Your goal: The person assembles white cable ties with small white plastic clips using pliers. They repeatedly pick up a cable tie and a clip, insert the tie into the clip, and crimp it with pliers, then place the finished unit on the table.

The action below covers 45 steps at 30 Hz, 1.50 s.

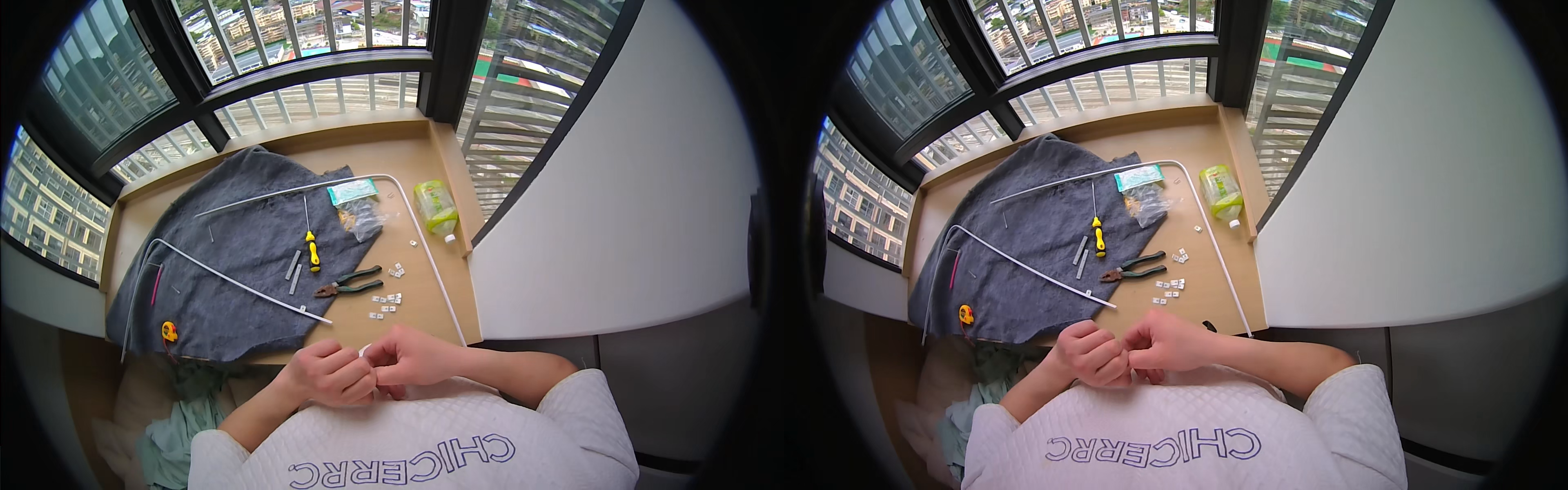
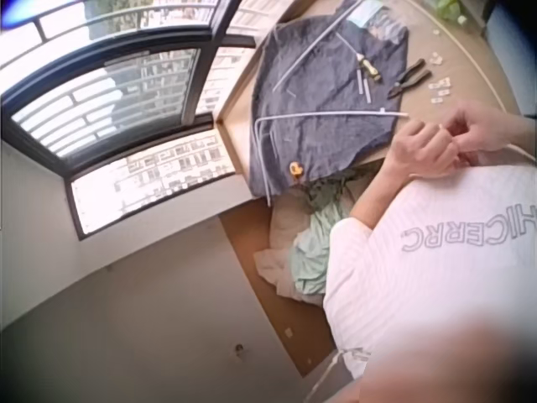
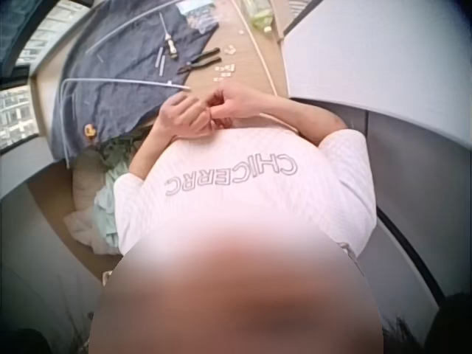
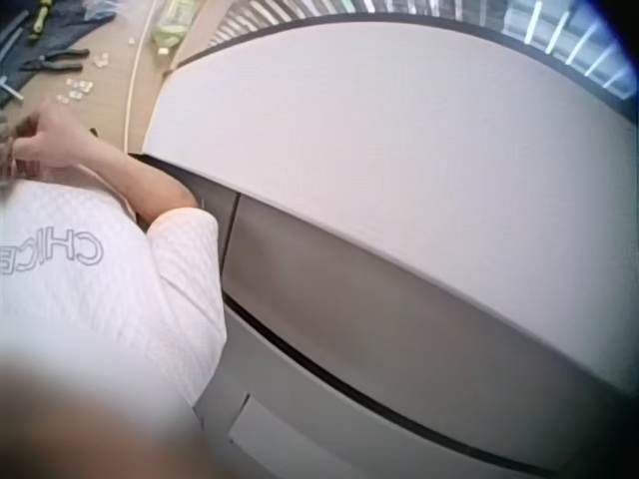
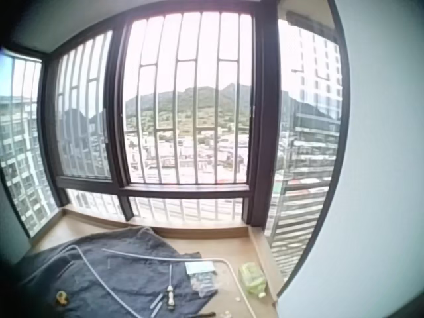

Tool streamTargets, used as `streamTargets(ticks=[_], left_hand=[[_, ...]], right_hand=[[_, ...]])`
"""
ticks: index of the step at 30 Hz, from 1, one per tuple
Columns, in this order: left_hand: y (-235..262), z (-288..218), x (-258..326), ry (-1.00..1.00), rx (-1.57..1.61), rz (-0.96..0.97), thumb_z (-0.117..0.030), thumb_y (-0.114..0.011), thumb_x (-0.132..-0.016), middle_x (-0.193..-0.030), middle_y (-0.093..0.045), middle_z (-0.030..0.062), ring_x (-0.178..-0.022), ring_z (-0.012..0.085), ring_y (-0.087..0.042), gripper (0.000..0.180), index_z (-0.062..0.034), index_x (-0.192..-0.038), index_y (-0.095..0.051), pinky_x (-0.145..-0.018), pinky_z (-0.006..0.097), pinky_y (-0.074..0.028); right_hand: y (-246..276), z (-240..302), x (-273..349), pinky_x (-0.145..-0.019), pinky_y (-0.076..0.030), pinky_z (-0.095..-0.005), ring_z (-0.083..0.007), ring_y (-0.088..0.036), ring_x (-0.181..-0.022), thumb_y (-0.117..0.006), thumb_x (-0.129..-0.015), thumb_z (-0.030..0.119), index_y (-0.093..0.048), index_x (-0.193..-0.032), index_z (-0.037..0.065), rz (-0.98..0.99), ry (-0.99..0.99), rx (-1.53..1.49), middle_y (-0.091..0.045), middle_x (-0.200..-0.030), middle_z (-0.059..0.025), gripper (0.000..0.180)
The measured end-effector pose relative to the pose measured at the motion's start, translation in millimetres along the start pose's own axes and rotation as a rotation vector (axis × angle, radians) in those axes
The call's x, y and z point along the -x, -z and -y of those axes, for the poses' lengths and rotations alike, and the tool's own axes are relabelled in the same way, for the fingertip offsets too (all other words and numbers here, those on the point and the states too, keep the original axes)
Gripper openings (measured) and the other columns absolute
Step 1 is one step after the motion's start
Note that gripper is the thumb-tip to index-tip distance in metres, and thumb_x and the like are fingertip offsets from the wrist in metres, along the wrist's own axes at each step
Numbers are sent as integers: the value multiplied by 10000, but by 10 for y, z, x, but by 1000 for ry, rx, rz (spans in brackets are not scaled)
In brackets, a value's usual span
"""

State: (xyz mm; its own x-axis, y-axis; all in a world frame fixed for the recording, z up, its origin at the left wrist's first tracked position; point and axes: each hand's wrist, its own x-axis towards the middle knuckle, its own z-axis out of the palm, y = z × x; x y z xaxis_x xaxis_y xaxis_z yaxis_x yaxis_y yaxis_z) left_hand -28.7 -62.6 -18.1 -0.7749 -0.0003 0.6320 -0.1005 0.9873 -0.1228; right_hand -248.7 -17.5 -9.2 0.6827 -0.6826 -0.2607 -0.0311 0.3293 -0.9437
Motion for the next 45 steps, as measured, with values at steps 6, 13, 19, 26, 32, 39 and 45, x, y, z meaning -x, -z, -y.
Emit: streamTargets(ticks=[6,13,19,26,32,39,45], left_hand=[[-29,-43,-18,-74,28,-120,-263,-677,-846,-715,-493,-48,-564,88,-499,173,-158,-761,-569,-506,251,-335],[-50,-52,-60,-15,30,-125,-288,-678,-885,-763,-524,-52,-605,82,-521,164,-173,-809,-590,-522,237,-359],[-158,-132,56,539,333,-77,-306,-764,-864,-851,-626,46,-669,244,-646,267,-105,-1001,-653,-580,359,-493],[-255,-273,227,800,352,41,-271,-816,-869,-885,-679,115,-761,329,-689,370,-76,-1138,-654,-638,424,-526],[-226,-248,217,858,436,118,-265,-711,-963,-890,-682,101,-806,324,-698,248,-68,-1096,-640,-676,423,-533],[-244,-259,354,765,479,34,-230,-693,-968,-825,-655,92,-743,322,-681,174,-73,-954,-620,-640,436,-516],[-272,-259,353,772,615,5,-248,-639,-1015,-757,-591,124,-669,355,-617,258,-51,-861,-574,-595,447,-473]], right_hand=[[-50,-51,74,-573,-545,-261,-123,-690,-598,-624,-919,90,-745,-900,-29,52,-14,-129,-732,-733,-73,171],[21,-215,19,-618,-578,-270,-146,-717,-642,-619,-920,73,-740,-1042,-39,121,-61,-319,-759,-837,-88,205],[52,-148,23,-728,-612,-269,-139,-752,-772,-623,-971,36,-735,-1168,-44,-168,59,-67,-768,-900,-85,241],[38,-172,-102,-746,-614,-307,-189,-769,-841,-640,-978,30,-735,-1164,-37,-410,209,343,-774,-948,-126,220],[16,-202,-137,-680,-589,-367,-275,-745,-776,-745,-923,55,-701,-1075,-9,-525,355,822,-738,-895,-139,171],[-42,-149,-118,-630,-549,-411,-320,-694,-732,-756,-893,79,-673,-1039,20,-440,385,883,-691,-864,-136,177],[27,-156,-123,-596,-522,-430,-317,-661,-683,-734,-896,145,-601,-882,40,-283,394,1033,-651,-796,-128,170]])
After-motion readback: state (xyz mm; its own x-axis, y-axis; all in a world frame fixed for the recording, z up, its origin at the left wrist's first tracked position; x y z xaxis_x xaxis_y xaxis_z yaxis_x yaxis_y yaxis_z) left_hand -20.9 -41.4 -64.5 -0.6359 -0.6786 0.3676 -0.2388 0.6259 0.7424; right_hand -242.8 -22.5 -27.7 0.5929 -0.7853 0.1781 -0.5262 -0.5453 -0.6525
